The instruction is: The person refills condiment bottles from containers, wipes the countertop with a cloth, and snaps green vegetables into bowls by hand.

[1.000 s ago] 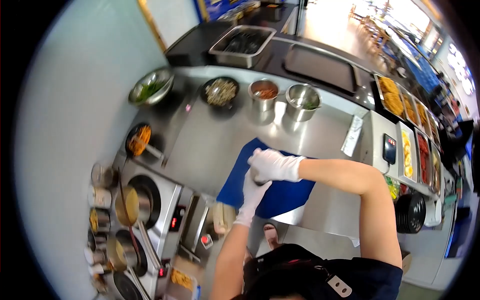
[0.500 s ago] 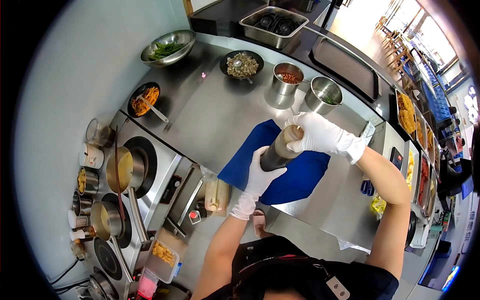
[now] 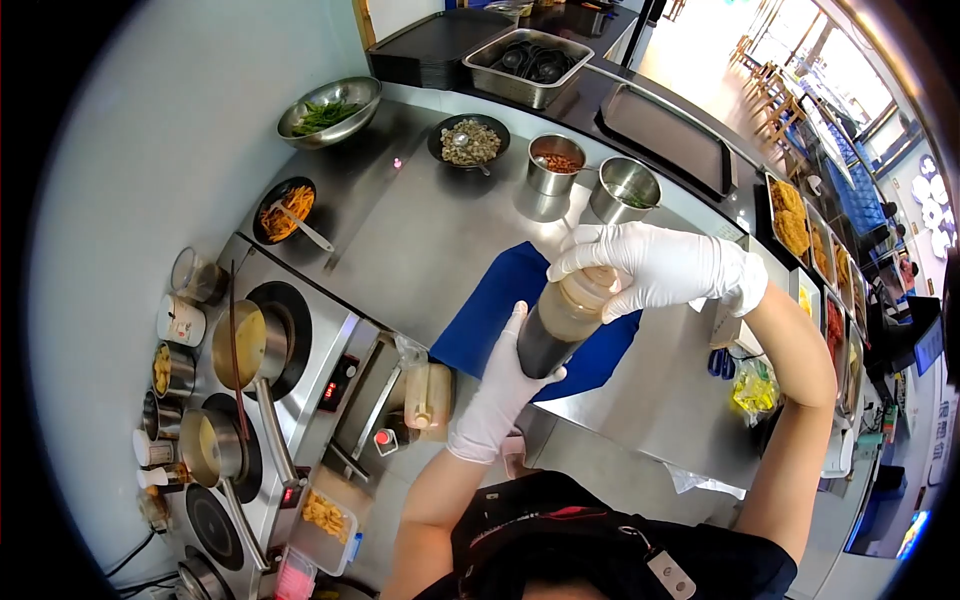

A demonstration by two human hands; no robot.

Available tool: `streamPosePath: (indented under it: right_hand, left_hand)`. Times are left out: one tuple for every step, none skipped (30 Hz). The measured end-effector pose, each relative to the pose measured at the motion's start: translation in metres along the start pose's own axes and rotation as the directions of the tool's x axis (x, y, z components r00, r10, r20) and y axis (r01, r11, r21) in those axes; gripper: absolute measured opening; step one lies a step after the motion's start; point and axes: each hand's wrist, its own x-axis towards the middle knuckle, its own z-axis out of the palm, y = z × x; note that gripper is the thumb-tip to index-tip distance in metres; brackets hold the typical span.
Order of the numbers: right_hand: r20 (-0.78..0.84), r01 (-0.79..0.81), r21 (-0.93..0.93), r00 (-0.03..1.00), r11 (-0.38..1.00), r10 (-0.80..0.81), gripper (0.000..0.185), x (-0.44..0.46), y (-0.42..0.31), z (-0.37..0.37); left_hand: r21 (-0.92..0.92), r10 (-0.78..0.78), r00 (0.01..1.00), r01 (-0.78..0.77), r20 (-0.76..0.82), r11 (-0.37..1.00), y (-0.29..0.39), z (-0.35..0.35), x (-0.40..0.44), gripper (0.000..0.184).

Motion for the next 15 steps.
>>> streamPosePath:
  right_hand:
    - [-0.018, 0.065, -0.038, 0.998, 0.997, -0.066, 0.062, -0.002, 0.001, 0.003]
    - [-0.032, 0.131, -0.079, 0.991, 0.988, -0.134, 0.063, -0.004, -0.001, 0.006]
    - [-0.022, 0.181, -0.112, 0.983, 0.977, -0.184, 0.064, -0.005, -0.006, 0.006]
    - [-0.025, 0.198, -0.133, 0.979, 0.971, -0.203, 0.064, -0.007, -0.011, 0.007]
    - [-0.027, 0.217, -0.154, 0.974, 0.964, -0.223, 0.063, -0.009, -0.016, 0.008]
    - [-0.030, 0.234, -0.176, 0.970, 0.956, -0.243, 0.062, -0.011, -0.021, 0.009]
    - [-0.023, 0.202, -0.181, 0.977, 0.963, -0.210, 0.062, -0.013, -0.027, 0.010]
    - [-0.019, 0.169, -0.187, 0.984, 0.968, -0.175, 0.062, -0.015, -0.033, 0.011]
    - [-0.016, 0.134, -0.193, 0.990, 0.972, -0.140, 0.063, -0.017, -0.039, 0.011]
    - [-0.007, 0.127, -0.206, 0.991, 0.970, -0.131, 0.064, -0.018, -0.041, 0.012]
    - [0.002, 0.119, -0.219, 0.993, 0.969, -0.121, 0.065, -0.018, -0.041, 0.012]
    - [0.012, 0.111, -0.231, 0.994, 0.967, -0.111, 0.066, -0.018, -0.041, 0.012]
    - [-0.008, 0.102, -0.249, 0.994, 0.963, -0.108, 0.063, -0.018, -0.041, 0.013]
    - [-0.027, 0.093, -0.265, 0.994, 0.960, -0.104, 0.060, -0.018, -0.042, 0.015]
    - [-0.045, 0.083, -0.282, 0.994, 0.956, -0.100, 0.058, -0.018, -0.044, 0.016]
  left_hand:
    - [-0.048, -0.108, 0.993, 0.111, 0.049, 0.993, 0.007, 0.007, -0.006, 0.047]
    - [0.017, -0.112, 0.990, 0.111, 0.082, 0.994, 0.010, 0.007, -0.011, 0.046]
    - [0.082, -0.117, 0.987, 0.108, 0.113, 0.991, 0.013, 0.007, -0.016, 0.045]
    - [0.146, -0.122, 0.982, 0.100, 0.144, 0.984, 0.016, 0.008, -0.021, 0.044]
    - [0.153, -0.166, 0.977, 0.145, 0.132, 0.977, 0.019, 0.014, -0.030, 0.042]
    - [0.154, -0.181, 0.975, 0.161, 0.131, 0.975, 0.019, 0.012, -0.031, 0.042]
    - [0.155, -0.197, 0.972, 0.177, 0.130, 0.972, 0.018, 0.010, -0.032, 0.041]
    - [0.158, -0.214, 0.968, 0.193, 0.130, 0.968, 0.018, 0.010, -0.034, 0.041]
    - [0.147, -0.186, 0.976, 0.168, 0.114, 0.975, 0.016, 0.011, -0.037, 0.042]
    - [0.137, -0.157, 0.983, 0.143, 0.099, 0.980, 0.015, 0.017, -0.044, 0.042]
    - [0.127, -0.129, 0.988, 0.118, 0.083, 0.985, 0.014, 0.021, -0.049, 0.043]
    - [0.107, -0.119, 0.992, 0.113, 0.051, 0.988, 0.012, 0.019, -0.047, 0.043]
    - [0.085, -0.109, 0.994, 0.107, 0.019, 0.991, 0.009, 0.016, -0.045, 0.043]
    - [0.061, -0.101, 0.995, 0.102, -0.014, 0.993, 0.006, 0.014, -0.044, 0.043]
    - [0.054, -0.041, 0.997, 0.044, -0.060, 0.998, 0.001, 0.012, -0.044, 0.043]
